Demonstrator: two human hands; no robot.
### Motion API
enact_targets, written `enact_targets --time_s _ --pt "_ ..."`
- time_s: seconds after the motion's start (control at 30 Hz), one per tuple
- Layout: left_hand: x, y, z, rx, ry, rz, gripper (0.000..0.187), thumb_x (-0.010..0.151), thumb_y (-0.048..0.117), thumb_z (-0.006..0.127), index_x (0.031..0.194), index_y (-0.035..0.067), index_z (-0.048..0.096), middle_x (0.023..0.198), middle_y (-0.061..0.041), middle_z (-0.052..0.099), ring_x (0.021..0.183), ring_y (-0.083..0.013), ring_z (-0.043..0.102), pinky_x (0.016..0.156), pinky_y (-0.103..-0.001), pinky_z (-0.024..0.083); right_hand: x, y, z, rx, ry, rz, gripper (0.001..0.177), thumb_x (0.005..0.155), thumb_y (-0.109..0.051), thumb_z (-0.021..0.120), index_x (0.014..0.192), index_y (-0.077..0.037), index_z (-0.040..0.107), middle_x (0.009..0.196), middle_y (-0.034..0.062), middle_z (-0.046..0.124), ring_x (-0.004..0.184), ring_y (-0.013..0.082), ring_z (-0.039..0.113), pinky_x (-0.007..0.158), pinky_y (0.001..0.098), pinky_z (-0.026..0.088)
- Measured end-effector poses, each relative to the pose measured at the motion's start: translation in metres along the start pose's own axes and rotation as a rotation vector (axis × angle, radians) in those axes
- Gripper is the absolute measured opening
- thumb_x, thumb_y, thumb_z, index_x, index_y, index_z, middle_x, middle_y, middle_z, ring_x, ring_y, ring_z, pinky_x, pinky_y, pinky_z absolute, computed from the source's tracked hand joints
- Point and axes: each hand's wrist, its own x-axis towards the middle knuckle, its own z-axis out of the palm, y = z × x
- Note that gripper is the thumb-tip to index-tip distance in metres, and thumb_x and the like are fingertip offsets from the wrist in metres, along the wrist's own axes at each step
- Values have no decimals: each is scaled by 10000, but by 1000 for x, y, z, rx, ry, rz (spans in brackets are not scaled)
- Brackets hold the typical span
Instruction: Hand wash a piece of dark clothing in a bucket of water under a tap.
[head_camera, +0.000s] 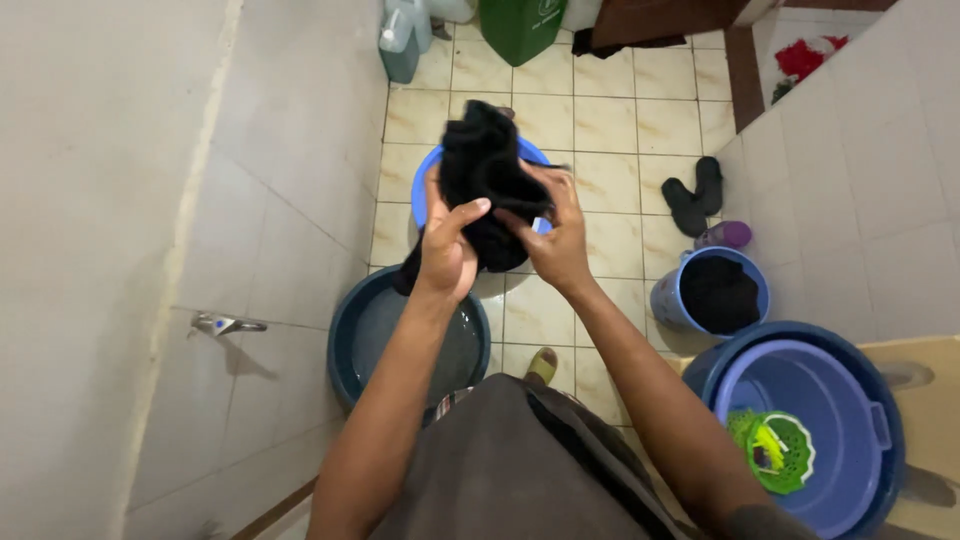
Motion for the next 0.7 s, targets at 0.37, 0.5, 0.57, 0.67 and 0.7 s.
enact_targets --time_s 0.37,0.5,0.57,0.67,0.7 --pt "98 -31 19 688 -120 83 508 858 -129 596 1326 66 555 1185 -71 693 1075 -163 670 940 -294 546 63 55 -171 40 147 109 302 1081 -194 697 1286 26 666 1110 24 708 1019 89 629 938 250 528" --pt "123 -51 62 842 -208 -41 432 886 -8 654 1311 57 604 1163 -68 694 1060 -150 662 925 -279 540 95 65 -198 250 168 42 361 1207 -226 567 1419 50 471 1296 93 631 1199 123 585 1162 291 465" --pt "126 -74 89 975 -233 -37 441 861 53 743 1277 59 596 1122 -68 702 1029 -142 669 908 -281 545 102 45 -209 446 165 75 585 1144 -332 604 1549 -12 329 1338 99 548 1216 152 550 1184 294 453" --pt "144 -96 113 1190 -264 15 469 816 134 863 1202 60 606 1059 -77 731 987 -145 690 892 -290 556 111 21 -228 55 58 -253 1039 960 -436 797 1644 -73 104 1477 187 336 1335 255 434 1172 324 421" --pt "151 -102 118 1273 -265 58 463 797 153 893 1161 58 624 1038 -85 752 977 -155 704 893 -295 562 113 14 -235 -546 -60 -583 1259 841 -430 949 1608 -67 19 1574 270 205 1438 330 351 1138 350 401"
